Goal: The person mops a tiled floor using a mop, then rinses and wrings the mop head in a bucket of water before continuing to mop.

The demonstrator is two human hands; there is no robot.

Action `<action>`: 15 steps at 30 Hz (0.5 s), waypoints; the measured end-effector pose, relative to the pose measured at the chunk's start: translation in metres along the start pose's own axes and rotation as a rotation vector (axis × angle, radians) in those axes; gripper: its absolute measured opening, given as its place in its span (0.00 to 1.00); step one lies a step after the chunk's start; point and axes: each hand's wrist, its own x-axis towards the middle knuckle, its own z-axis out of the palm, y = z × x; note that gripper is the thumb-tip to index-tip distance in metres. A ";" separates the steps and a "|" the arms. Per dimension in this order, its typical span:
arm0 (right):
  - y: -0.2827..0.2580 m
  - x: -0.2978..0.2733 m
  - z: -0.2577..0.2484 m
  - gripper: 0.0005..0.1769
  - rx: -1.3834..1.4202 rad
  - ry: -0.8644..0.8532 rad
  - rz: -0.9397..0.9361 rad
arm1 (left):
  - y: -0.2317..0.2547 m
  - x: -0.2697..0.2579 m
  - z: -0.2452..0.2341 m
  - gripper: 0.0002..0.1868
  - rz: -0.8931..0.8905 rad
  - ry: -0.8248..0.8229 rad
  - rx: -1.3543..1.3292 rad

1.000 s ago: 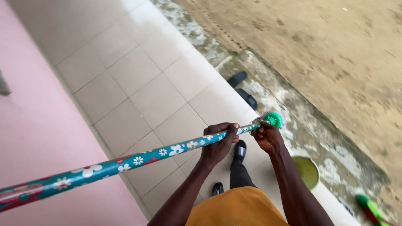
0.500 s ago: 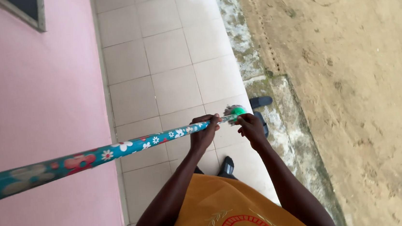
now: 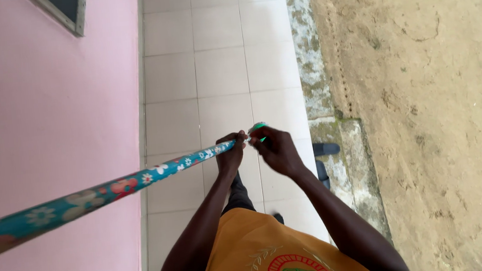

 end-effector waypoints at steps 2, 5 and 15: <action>-0.037 0.022 0.008 0.10 -0.101 -0.037 -0.090 | -0.010 0.034 -0.005 0.17 0.052 -0.025 0.054; -0.087 0.068 0.015 0.17 -0.191 -0.168 -0.169 | -0.033 0.081 -0.012 0.16 0.124 -0.162 0.058; -0.143 0.208 0.052 0.25 -0.385 -0.196 -0.466 | -0.001 0.205 -0.028 0.21 0.156 -0.587 -0.726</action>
